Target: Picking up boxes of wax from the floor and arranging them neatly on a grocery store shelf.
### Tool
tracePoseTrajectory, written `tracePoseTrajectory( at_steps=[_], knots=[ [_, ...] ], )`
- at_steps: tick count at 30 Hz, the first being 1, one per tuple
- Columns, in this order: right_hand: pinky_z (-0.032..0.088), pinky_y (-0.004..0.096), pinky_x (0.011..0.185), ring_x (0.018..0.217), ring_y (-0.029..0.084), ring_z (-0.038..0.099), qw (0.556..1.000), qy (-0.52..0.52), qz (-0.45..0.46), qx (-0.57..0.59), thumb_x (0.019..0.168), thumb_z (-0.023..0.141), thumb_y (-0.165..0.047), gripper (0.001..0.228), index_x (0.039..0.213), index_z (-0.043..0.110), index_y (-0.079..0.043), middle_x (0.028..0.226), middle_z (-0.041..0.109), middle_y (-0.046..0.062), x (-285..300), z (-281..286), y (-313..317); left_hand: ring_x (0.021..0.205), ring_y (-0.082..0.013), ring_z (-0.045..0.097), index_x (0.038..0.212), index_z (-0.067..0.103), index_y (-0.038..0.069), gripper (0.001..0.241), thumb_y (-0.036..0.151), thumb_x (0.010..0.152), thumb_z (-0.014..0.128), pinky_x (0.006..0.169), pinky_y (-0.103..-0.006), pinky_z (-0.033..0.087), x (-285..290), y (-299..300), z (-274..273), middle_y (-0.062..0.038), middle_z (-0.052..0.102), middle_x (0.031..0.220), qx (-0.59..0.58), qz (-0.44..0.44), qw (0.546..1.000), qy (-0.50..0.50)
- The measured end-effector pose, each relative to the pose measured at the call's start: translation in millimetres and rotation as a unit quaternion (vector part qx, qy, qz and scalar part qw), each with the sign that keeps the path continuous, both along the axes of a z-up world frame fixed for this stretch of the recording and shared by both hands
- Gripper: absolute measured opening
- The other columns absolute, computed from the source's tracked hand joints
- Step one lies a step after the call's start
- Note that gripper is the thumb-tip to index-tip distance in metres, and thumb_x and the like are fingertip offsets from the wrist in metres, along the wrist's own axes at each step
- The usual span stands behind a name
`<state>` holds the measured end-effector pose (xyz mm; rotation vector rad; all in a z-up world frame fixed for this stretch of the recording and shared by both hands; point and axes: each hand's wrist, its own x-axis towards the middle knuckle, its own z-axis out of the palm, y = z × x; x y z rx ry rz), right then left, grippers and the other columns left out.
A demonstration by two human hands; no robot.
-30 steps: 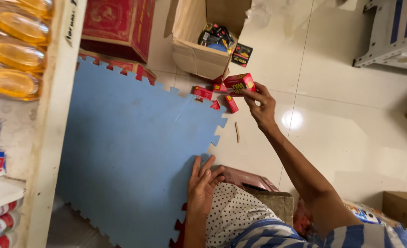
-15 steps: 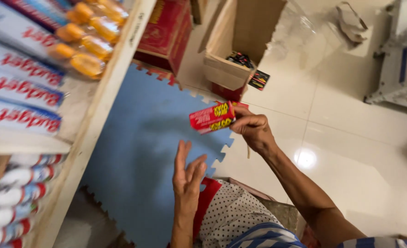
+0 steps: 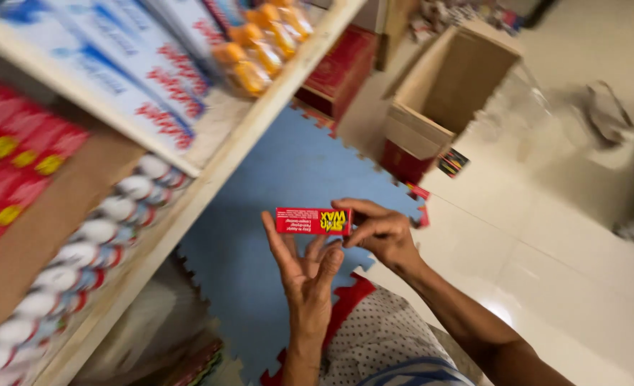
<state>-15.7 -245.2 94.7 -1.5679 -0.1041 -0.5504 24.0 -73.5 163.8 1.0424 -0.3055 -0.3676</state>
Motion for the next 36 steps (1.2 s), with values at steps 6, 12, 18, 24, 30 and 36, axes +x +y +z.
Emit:
tracePoseTrajectory(
  at_steps=[6, 12, 18, 24, 30, 36],
  knots=[
    [0.05, 0.043, 0.104, 0.125, 0.036, 0.064, 0.988, -0.07, 0.06, -0.125, 0.073, 0.073, 0.011, 0.021, 0.087, 0.08, -0.003, 0.142, 0.063, 0.02, 7, 29, 58, 0.118, -0.025, 0.056, 0.164, 0.001, 0.041, 0.105, 0.012, 0.09, 0.07, 0.094, -0.0481, 0.053, 13, 51, -5, -0.011, 0.051, 0.138, -0.121, 0.026, 0.981, 0.148],
    [0.039, 0.046, 0.119, 0.14, 0.032, 0.054, 0.97, -0.052, 0.238, -0.01, 0.086, 0.08, -0.01, 0.032, 0.115, 0.065, -0.008, 0.15, 0.059, 0.02, 24, 39, 85, 0.119, -0.0242, 0.057, 0.164, 0.013, 0.031, 0.097, 0.01, 0.089, 0.069, 0.098, -0.0467, 0.052, 19, 104, -15, -0.009, 0.055, 0.137, -0.089, 0.069, 0.986, 0.124],
    [0.051, 0.042, 0.101, 0.121, 0.025, 0.058, 0.959, 0.094, 0.264, 0.049, 0.085, 0.079, -0.026, 0.067, 0.142, 0.048, -0.01, 0.141, 0.056, 0.012, 58, 74, 117, 0.129, -0.0238, 0.056, 0.163, 0.02, 0.012, 0.094, 0.001, 0.085, 0.073, 0.104, -0.0393, 0.05, 25, 140, -14, -0.016, 0.05, 0.153, -0.013, 0.089, 0.996, 0.007],
    [0.052, 0.034, 0.101, 0.12, 0.018, 0.06, 0.92, 0.171, 0.346, 0.072, 0.076, 0.085, -0.008, 0.076, 0.142, 0.049, -0.011, 0.129, 0.061, 0.009, 95, 82, 138, 0.136, -0.0214, 0.055, 0.159, 0.029, 0.007, 0.092, 0.003, 0.082, 0.08, 0.108, -0.0348, 0.05, 34, 173, 14, -0.017, 0.052, 0.155, 0.173, 0.115, 0.966, -0.157],
    [0.055, 0.038, 0.1, 0.119, 0.02, 0.059, 0.926, 0.068, 0.339, 0.153, 0.07, 0.084, 0.01, 0.068, 0.128, 0.052, -0.007, 0.125, 0.058, 0.007, 135, 79, 161, 0.12, -0.0204, 0.06, 0.155, 0.036, 0.007, 0.091, 0.002, 0.076, 0.081, 0.098, -0.0342, 0.054, 54, 198, 34, -0.016, 0.055, 0.144, 0.16, 0.224, 0.952, -0.137],
    [0.054, 0.038, 0.102, 0.122, 0.022, 0.062, 0.887, 0.043, 0.396, 0.235, 0.079, 0.076, 0.016, 0.062, 0.13, 0.048, -0.004, 0.13, 0.06, 0.01, 166, 108, 198, 0.117, -0.0197, 0.064, 0.153, 0.042, -0.003, 0.074, -0.003, 0.087, 0.074, 0.1, -0.0311, 0.052, 84, 228, 25, -0.018, 0.064, 0.132, -0.004, 0.217, 0.971, -0.103]
  ],
)
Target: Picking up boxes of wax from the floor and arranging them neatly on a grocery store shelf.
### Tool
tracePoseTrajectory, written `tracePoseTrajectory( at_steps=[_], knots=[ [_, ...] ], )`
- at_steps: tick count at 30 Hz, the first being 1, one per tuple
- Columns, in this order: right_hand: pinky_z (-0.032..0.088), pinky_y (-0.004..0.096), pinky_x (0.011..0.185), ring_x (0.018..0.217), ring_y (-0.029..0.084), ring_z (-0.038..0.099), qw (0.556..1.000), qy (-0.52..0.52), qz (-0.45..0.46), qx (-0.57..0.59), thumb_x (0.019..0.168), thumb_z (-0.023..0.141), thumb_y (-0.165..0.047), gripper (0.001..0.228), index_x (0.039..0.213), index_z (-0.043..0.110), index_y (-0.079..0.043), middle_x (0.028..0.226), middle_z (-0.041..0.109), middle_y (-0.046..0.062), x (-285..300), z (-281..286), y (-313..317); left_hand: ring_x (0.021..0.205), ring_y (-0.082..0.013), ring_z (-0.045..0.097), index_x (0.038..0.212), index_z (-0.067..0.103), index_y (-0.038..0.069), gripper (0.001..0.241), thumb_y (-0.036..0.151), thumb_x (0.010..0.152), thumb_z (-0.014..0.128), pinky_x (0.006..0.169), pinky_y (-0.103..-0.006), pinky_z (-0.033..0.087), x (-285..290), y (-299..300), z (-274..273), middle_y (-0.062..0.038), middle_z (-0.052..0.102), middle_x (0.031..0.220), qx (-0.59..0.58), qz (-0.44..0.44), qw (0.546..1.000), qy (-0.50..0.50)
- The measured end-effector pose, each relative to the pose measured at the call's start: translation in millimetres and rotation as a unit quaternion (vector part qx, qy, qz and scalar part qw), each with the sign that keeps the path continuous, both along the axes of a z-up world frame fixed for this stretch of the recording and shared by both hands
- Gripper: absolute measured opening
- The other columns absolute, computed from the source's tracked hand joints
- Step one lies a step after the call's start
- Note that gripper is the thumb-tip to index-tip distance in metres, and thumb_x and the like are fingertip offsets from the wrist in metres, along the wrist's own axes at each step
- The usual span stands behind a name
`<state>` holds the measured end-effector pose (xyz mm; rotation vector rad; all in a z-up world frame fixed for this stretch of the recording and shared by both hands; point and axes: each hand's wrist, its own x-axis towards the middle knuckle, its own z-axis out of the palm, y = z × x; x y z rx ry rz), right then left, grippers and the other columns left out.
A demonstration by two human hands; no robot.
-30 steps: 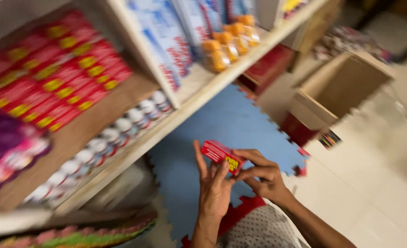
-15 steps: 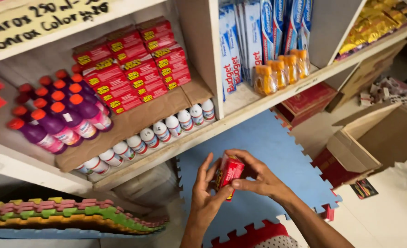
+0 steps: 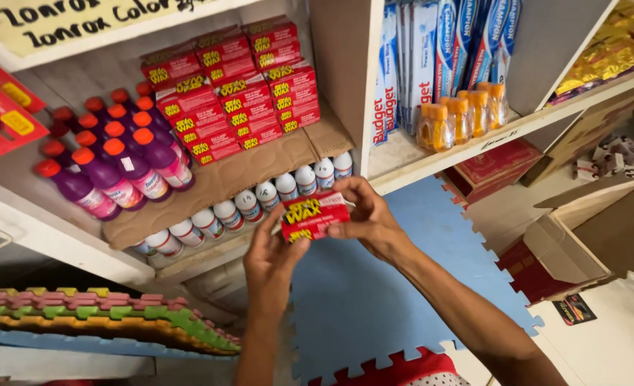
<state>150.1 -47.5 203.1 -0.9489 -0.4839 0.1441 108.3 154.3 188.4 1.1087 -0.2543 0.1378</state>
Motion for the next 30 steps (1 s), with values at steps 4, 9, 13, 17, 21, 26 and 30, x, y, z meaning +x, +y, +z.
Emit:
tracePoseTrajectory(
  at_steps=[4, 9, 13, 17, 21, 26, 30],
  knots=[
    [0.055, 0.036, 0.103, 0.122, 0.022, 0.064, 0.999, -0.002, 0.009, -0.04, 0.08, 0.077, 0.013, 0.061, 0.13, 0.048, -0.004, 0.13, 0.065, 0.014, 13, 15, 9, 0.117, -0.0185, 0.064, 0.154, 0.041, -0.003, 0.073, -0.004, 0.088, 0.073, 0.1, -0.0304, 0.052, 9, 17, 9, -0.018, 0.065, 0.131, 0.012, 0.005, 1.0, -0.014],
    [0.057, 0.035, 0.103, 0.12, 0.02, 0.065, 0.994, 0.012, -0.016, -0.109, 0.078, 0.081, 0.009, 0.061, 0.134, 0.057, 0.0, 0.131, 0.065, 0.009, 26, 22, 16, 0.12, -0.018, 0.064, 0.154, 0.042, -0.004, 0.073, -0.006, 0.088, 0.072, 0.102, -0.0306, 0.052, 19, 29, 17, -0.017, 0.064, 0.135, 0.047, 0.019, 0.998, -0.032],
    [0.058, 0.034, 0.099, 0.113, 0.022, 0.067, 0.991, 0.038, -0.009, -0.131, 0.079, 0.079, 0.01, 0.062, 0.136, 0.06, 0.0, 0.126, 0.069, 0.013, 52, 25, 25, 0.117, -0.0174, 0.065, 0.154, 0.044, -0.002, 0.07, -0.006, 0.089, 0.071, 0.1, -0.0307, 0.054, 40, 35, 22, -0.017, 0.065, 0.135, 0.076, 0.049, 0.995, -0.033],
    [0.058, 0.033, 0.1, 0.117, 0.019, 0.066, 0.993, -0.026, -0.029, -0.111, 0.082, 0.077, 0.012, 0.056, 0.135, 0.062, 0.002, 0.128, 0.069, 0.01, 83, 39, 36, 0.12, -0.0193, 0.063, 0.156, 0.042, 0.002, 0.071, -0.001, 0.091, 0.071, 0.101, -0.0319, 0.053, 67, 45, 39, -0.016, 0.058, 0.145, 0.173, 0.107, 0.972, -0.116],
    [0.055, 0.032, 0.104, 0.12, 0.019, 0.061, 0.989, -0.114, -0.071, -0.055, 0.084, 0.079, 0.013, 0.059, 0.14, 0.061, 0.002, 0.134, 0.066, 0.015, 133, 40, 44, 0.14, -0.0318, 0.051, 0.156, 0.044, 0.004, 0.074, 0.006, 0.089, 0.076, 0.114, -0.0433, 0.044, 103, 73, 43, -0.019, 0.046, 0.159, 0.395, 0.252, 0.856, -0.219],
    [0.05, 0.032, 0.115, 0.138, 0.024, 0.052, 0.951, -0.212, -0.197, -0.105, 0.081, 0.082, 0.011, 0.057, 0.135, 0.064, 0.008, 0.151, 0.05, 0.015, 201, 49, 55, 0.15, -0.0405, 0.037, 0.158, 0.043, 0.005, 0.077, 0.007, 0.088, 0.076, 0.122, -0.0527, 0.031, 137, 103, 61, -0.024, 0.038, 0.162, 0.519, 0.337, 0.758, -0.208],
    [0.061, 0.029, 0.1, 0.123, 0.013, 0.064, 0.973, -0.177, -0.139, -0.05, 0.078, 0.076, 0.009, 0.055, 0.131, 0.061, 0.01, 0.147, 0.049, 0.008, 247, 56, 65, 0.144, -0.0483, 0.033, 0.159, 0.04, 0.006, 0.082, 0.006, 0.085, 0.075, 0.117, -0.0561, 0.03, 161, 111, 79, -0.029, 0.03, 0.162, 0.585, 0.358, 0.706, -0.175]
  ],
)
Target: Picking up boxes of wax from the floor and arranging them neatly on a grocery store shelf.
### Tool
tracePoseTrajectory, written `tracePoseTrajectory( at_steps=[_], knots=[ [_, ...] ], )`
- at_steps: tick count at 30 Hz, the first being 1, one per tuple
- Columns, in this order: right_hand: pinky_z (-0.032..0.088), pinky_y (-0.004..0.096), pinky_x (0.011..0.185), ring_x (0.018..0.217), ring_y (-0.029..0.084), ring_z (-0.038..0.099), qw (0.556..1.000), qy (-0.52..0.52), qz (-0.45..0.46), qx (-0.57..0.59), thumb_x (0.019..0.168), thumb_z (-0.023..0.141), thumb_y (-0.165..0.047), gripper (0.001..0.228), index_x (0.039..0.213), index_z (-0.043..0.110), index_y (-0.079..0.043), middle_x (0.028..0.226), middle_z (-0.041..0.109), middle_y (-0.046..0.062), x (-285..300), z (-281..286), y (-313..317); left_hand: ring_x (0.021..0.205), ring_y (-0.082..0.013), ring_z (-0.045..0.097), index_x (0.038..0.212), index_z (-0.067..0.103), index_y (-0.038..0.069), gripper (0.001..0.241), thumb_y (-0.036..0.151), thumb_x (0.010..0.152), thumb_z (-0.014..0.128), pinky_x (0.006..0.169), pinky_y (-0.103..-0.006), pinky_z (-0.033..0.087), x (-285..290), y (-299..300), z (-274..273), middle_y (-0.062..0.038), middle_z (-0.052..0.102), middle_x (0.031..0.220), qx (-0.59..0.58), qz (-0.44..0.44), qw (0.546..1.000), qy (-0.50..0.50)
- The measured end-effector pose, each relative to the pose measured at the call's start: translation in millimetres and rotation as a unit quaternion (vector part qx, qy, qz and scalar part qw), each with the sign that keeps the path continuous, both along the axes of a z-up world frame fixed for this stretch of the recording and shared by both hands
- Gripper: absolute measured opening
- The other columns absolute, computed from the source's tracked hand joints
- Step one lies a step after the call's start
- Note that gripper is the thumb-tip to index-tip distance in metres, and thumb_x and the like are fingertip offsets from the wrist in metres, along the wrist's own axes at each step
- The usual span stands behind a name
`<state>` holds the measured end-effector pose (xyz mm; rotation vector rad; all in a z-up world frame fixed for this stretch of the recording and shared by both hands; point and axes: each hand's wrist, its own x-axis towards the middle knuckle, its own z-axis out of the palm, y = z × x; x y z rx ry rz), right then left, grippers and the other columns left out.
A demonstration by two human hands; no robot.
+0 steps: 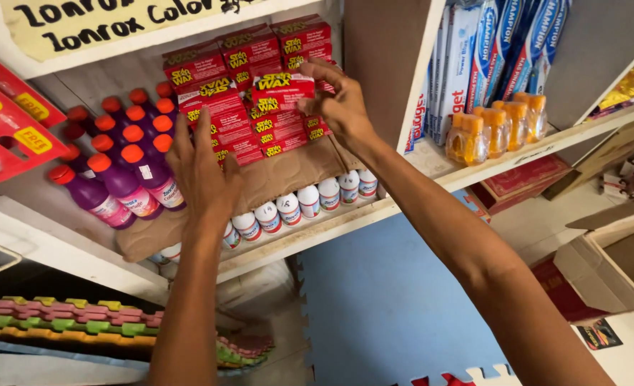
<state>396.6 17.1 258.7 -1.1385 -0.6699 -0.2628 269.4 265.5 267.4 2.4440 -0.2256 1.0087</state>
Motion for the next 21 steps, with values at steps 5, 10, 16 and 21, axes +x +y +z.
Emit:
tracePoseTrajectory(
  at_steps=[5, 10, 16, 21],
  knots=[
    [0.051, 0.019, 0.061, 0.052, 0.001, 0.039, 0.999, 0.033, 0.038, -0.02, 0.082, 0.07, 0.007, 0.055, 0.136, 0.058, 0.01, 0.107, 0.068, 0.012, 12, 5, 9, 0.138, -0.0527, 0.035, 0.16, 0.042, 0.011, 0.087, 0.002, 0.079, 0.075, 0.115, -0.0562, 0.034, 28, 7, 3, -0.032, 0.028, 0.162, 0.054, 0.036, 0.998, 0.012],
    [0.047, 0.021, 0.052, 0.048, 0.002, 0.037, 0.996, 0.034, -0.018, -0.084, 0.08, 0.071, 0.007, 0.056, 0.136, 0.061, 0.009, 0.096, 0.068, 0.007, 26, 13, 13, 0.138, -0.0533, 0.034, 0.157, 0.045, 0.013, 0.092, 0.001, 0.072, 0.078, 0.115, -0.0557, 0.035, 49, 7, -3, -0.031, 0.027, 0.162, 0.078, 0.036, 0.996, 0.027],
    [0.064, 0.025, 0.067, 0.078, 0.009, 0.074, 0.989, 0.044, -0.049, -0.131, 0.085, 0.067, 0.01, 0.053, 0.138, 0.061, 0.007, 0.105, 0.077, 0.011, 40, 8, 18, 0.14, -0.0591, 0.026, 0.158, 0.047, 0.019, 0.098, 0.001, 0.068, 0.08, 0.116, -0.0617, 0.031, 55, 0, -4, -0.029, 0.026, 0.162, 0.125, 0.044, 0.991, 0.021],
    [0.053, 0.023, 0.052, 0.058, 0.007, 0.061, 0.98, 0.028, -0.087, -0.177, 0.085, 0.067, 0.01, 0.049, 0.133, 0.065, 0.002, 0.094, 0.075, 0.008, 35, 7, 24, 0.14, -0.0617, 0.024, 0.156, 0.05, 0.034, 0.099, -0.001, 0.068, 0.079, 0.114, -0.0641, 0.032, 54, -7, 0, -0.026, 0.022, 0.164, 0.12, 0.06, 0.989, 0.058]
  ],
)
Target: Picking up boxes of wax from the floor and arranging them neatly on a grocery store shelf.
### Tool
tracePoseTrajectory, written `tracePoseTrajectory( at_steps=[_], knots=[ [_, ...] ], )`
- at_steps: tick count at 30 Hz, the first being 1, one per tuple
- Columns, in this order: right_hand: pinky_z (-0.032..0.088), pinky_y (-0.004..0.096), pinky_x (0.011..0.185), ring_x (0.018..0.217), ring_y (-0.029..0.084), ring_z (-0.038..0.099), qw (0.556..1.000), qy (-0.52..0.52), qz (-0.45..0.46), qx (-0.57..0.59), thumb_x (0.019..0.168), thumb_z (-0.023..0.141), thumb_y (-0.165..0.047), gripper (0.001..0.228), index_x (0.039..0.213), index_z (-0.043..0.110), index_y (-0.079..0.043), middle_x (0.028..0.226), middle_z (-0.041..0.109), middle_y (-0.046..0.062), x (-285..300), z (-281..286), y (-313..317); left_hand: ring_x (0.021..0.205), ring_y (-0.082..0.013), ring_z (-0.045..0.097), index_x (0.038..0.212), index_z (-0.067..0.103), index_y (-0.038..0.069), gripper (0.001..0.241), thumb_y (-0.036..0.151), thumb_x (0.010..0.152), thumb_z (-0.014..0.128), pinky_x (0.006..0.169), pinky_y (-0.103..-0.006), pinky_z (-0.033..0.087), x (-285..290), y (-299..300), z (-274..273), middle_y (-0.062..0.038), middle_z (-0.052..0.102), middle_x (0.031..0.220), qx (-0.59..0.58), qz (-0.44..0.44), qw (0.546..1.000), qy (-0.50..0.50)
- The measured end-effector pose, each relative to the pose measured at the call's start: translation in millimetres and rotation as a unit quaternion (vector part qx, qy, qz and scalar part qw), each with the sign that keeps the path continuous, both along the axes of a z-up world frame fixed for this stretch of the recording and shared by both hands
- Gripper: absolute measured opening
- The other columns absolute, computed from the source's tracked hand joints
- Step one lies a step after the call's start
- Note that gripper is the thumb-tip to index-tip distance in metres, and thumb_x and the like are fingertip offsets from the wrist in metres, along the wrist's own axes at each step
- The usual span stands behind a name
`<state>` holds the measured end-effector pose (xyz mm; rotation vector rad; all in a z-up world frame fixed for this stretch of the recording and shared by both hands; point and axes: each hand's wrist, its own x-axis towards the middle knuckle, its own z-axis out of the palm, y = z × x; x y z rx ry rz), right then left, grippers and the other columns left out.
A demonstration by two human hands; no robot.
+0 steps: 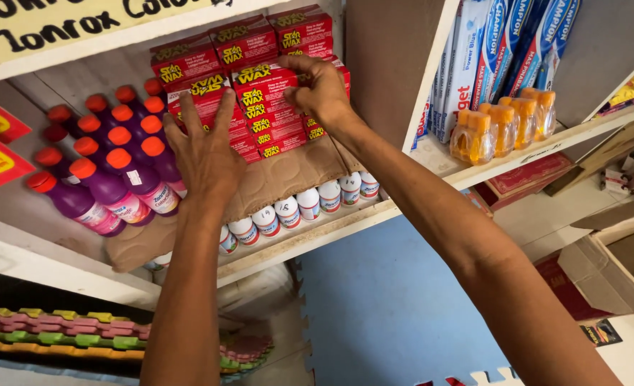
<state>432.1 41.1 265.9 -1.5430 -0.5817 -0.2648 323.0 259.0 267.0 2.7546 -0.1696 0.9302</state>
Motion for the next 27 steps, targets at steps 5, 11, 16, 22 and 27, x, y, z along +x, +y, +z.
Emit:
tracePoseTrajectory(
  at_steps=[5, 11, 16, 22, 27],
  knots=[
    [0.05, 0.023, 0.048, 0.055, 0.006, 0.061, 0.999, 0.016, -0.044, -0.025, 0.086, 0.067, 0.007, 0.048, 0.133, 0.067, -0.003, 0.083, 0.076, 0.006, -4, 6, 3, 0.139, -0.0633, 0.023, 0.157, 0.049, 0.036, 0.1, 0.0, 0.069, 0.079, 0.113, -0.0655, 0.032, 1, 0, -4, -0.028, 0.021, 0.163, 0.015, 0.002, 1.0, -0.006],
    [0.053, 0.022, 0.049, 0.058, 0.005, 0.063, 0.996, 0.01, -0.075, -0.052, 0.088, 0.069, 0.003, 0.045, 0.131, 0.068, -0.006, 0.085, 0.076, 0.004, -8, 11, 4, 0.138, -0.0653, 0.023, 0.158, 0.046, 0.038, 0.101, 0.003, 0.07, 0.081, 0.112, -0.068, 0.032, 0, -3, -3, -0.029, 0.021, 0.162, 0.024, 0.008, 1.0, -0.004],
    [0.057, 0.024, 0.053, 0.063, 0.006, 0.067, 0.987, -0.031, -0.116, -0.102, 0.087, 0.07, 0.001, 0.044, 0.13, 0.066, -0.007, 0.089, 0.077, 0.004, -13, 15, 6, 0.138, -0.0675, 0.021, 0.159, 0.044, 0.039, 0.104, 0.006, 0.069, 0.084, 0.111, -0.0705, 0.031, -1, -7, -1, -0.031, 0.02, 0.161, 0.023, 0.011, 1.0, 0.002],
    [0.062, 0.031, 0.085, 0.095, 0.018, 0.077, 0.967, -0.155, -0.147, -0.137, 0.083, 0.068, 0.006, 0.049, 0.131, 0.066, -0.006, 0.111, 0.078, 0.012, -3, 3, 4, 0.138, -0.0687, 0.019, 0.16, 0.042, 0.04, 0.105, 0.007, 0.07, 0.084, 0.112, -0.0704, 0.03, 1, -8, -1, -0.033, 0.018, 0.162, 0.037, 0.025, 0.999, 0.016],
    [0.061, 0.033, 0.091, 0.105, 0.025, 0.077, 0.952, -0.213, -0.159, -0.152, 0.08, 0.064, 0.009, 0.056, 0.134, 0.064, -0.007, 0.12, 0.075, 0.018, 3, -5, 0, 0.139, -0.068, 0.018, 0.159, 0.042, 0.04, 0.106, 0.008, 0.068, 0.086, 0.114, -0.0694, 0.029, -3, -12, 5, -0.031, 0.017, 0.162, 0.031, 0.033, 0.998, 0.034]
  ],
)
